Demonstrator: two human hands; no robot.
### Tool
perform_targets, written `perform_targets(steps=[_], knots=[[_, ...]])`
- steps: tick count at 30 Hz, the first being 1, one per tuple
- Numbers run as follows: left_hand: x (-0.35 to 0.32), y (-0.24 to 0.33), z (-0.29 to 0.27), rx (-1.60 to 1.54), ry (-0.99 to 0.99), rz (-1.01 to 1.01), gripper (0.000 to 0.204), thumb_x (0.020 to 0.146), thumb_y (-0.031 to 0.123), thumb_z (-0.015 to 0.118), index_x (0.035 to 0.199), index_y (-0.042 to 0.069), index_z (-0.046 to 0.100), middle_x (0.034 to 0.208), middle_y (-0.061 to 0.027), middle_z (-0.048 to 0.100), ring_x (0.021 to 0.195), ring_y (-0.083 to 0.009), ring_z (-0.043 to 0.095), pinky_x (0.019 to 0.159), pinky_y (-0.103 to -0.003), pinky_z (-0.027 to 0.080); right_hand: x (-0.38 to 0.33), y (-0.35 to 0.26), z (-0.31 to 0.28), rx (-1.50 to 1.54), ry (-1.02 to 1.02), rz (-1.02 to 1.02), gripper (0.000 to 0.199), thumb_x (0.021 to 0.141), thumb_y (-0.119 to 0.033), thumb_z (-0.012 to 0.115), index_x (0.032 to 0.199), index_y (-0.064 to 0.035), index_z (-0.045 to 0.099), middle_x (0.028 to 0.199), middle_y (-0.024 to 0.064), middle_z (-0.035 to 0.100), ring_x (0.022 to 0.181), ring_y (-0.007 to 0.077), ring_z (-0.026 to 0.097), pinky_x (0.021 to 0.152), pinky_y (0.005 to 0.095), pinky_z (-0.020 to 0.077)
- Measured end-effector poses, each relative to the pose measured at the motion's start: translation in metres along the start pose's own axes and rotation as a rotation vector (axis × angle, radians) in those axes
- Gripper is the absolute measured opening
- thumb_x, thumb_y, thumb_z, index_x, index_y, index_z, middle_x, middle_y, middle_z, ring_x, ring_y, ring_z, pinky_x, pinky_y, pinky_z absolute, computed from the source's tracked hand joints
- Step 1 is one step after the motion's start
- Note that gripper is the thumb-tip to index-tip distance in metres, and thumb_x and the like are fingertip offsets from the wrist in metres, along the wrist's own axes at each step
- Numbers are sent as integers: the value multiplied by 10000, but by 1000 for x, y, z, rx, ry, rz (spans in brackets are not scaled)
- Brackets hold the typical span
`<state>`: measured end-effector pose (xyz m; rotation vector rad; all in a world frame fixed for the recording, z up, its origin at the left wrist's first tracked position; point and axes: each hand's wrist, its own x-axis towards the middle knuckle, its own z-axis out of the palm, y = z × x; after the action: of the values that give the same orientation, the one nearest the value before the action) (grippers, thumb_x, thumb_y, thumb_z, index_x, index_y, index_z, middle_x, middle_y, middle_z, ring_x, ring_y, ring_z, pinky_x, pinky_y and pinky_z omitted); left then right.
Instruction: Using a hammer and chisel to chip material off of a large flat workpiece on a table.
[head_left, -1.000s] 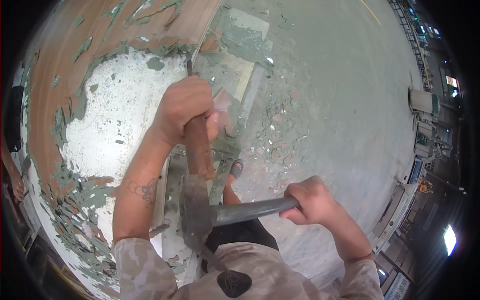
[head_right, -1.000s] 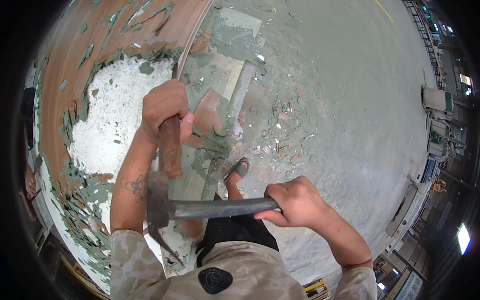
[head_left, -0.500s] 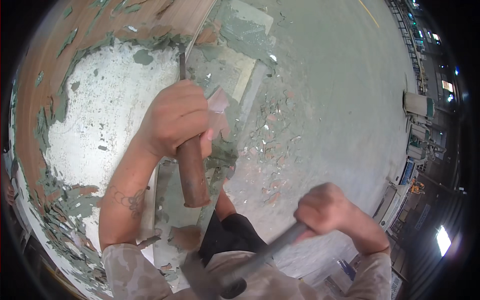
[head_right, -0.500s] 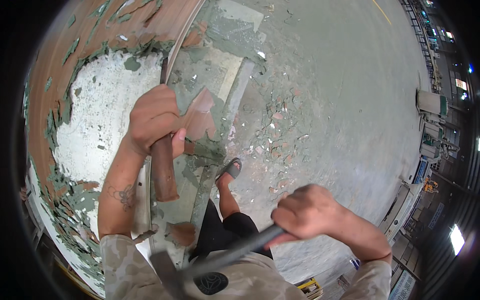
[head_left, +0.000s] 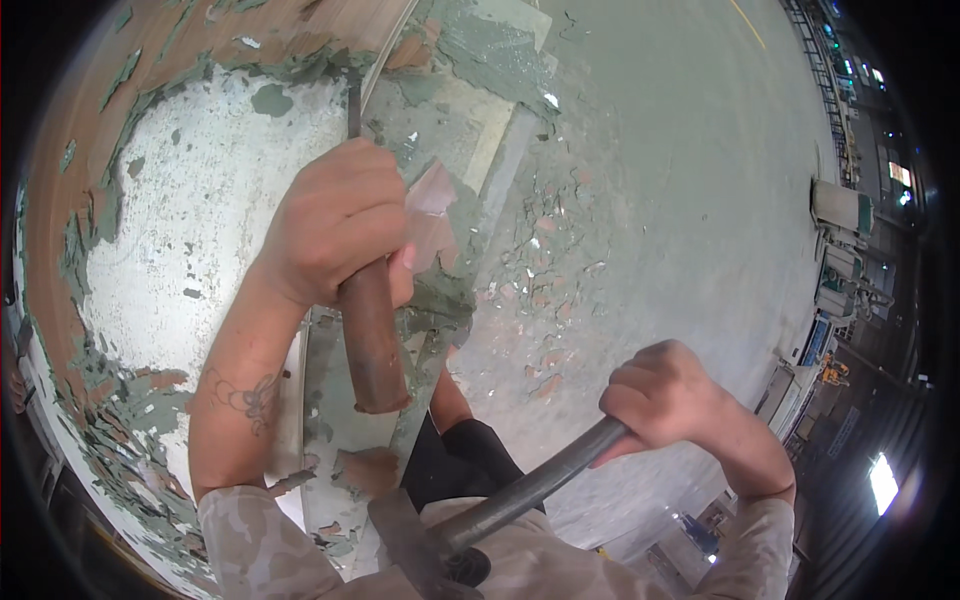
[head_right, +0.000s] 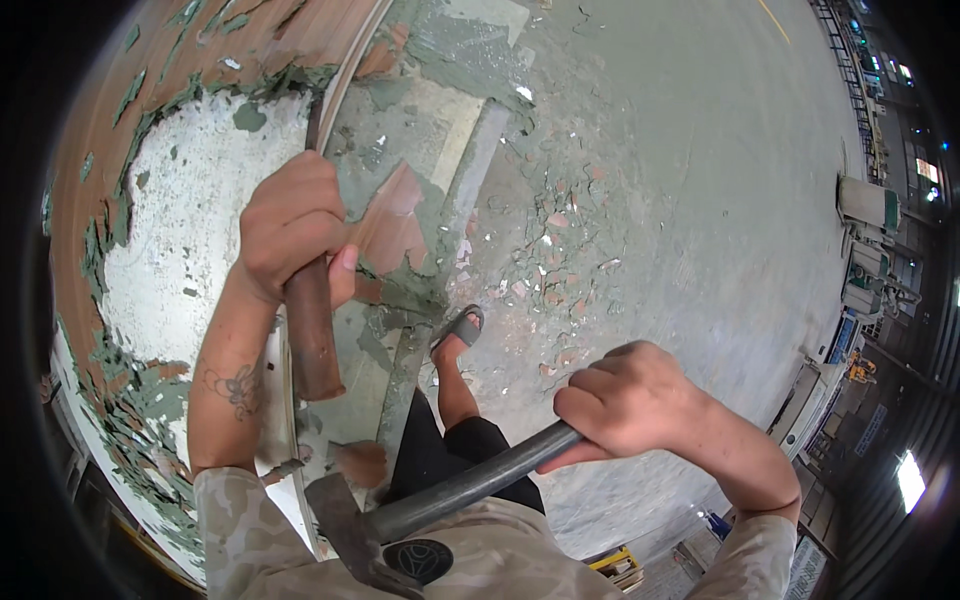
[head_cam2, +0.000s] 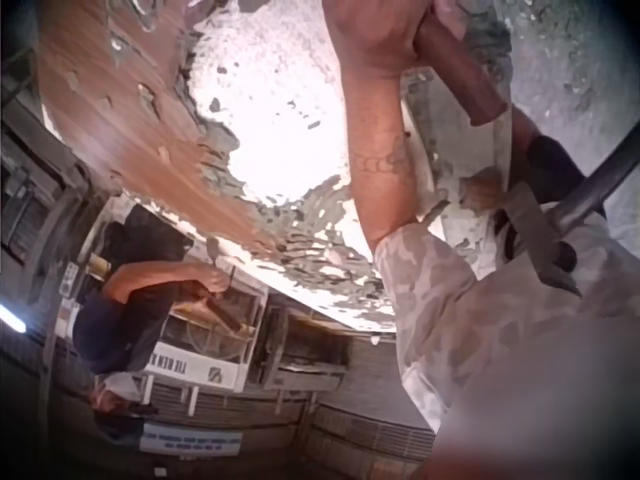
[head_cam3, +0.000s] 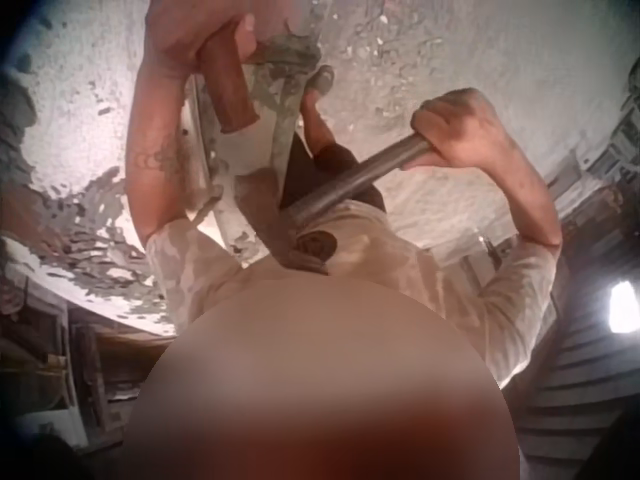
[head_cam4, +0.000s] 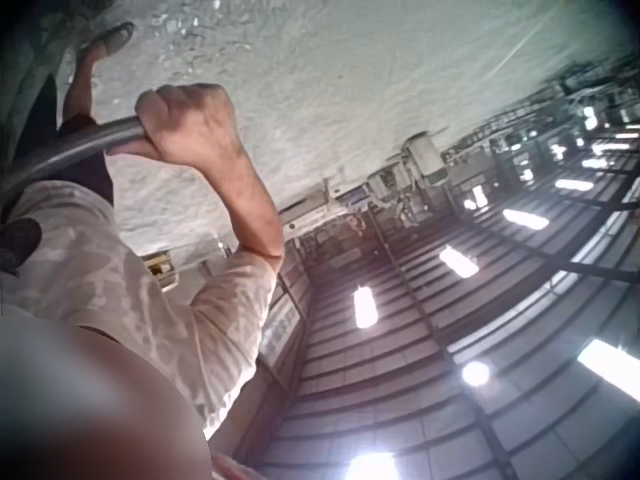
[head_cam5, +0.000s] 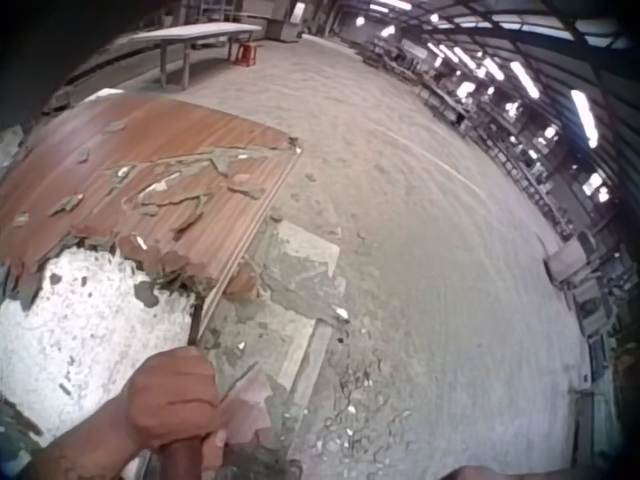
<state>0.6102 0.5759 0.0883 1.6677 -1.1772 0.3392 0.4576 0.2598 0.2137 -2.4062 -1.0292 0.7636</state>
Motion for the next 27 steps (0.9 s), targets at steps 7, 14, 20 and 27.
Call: perform_targets(steps=[7,14,20,27], knots=[[5,-10,-7,4,39,-19,217,571,48,688,655,67,489,653,-80,428,589,-298,455,549,-394,366,1,6,-3,47,39,27,537,799,-594,798,712,-123,554,591,21,475,476,251,548,435,393,406],[0,3,-1,-56,-7,13,164,644,47,673,657,56,511,632,-70,469,549,-262,453,525,-380,347,-4,2,5,213,60,-32,533,796,-597,807,747,-117,580,601,7,486,464,235,531,415,375,384],[2,3,2,-58,22,23,154,685,57,670,658,59,519,619,-63,466,534,-250,441,514,-375,332,-8,-9,11,324,103,-27,517,792,-559,831,754,-108,581,608,9,496,464,230,532,414,371,386],[4,4,-1,-38,17,2,191,641,60,679,651,63,488,630,-64,446,542,-266,444,518,-382,324,-4,-26,-15,283,76,-46,520,787,-566,833,755,-109,589,606,1,482,464,220,533,405,357,383]])
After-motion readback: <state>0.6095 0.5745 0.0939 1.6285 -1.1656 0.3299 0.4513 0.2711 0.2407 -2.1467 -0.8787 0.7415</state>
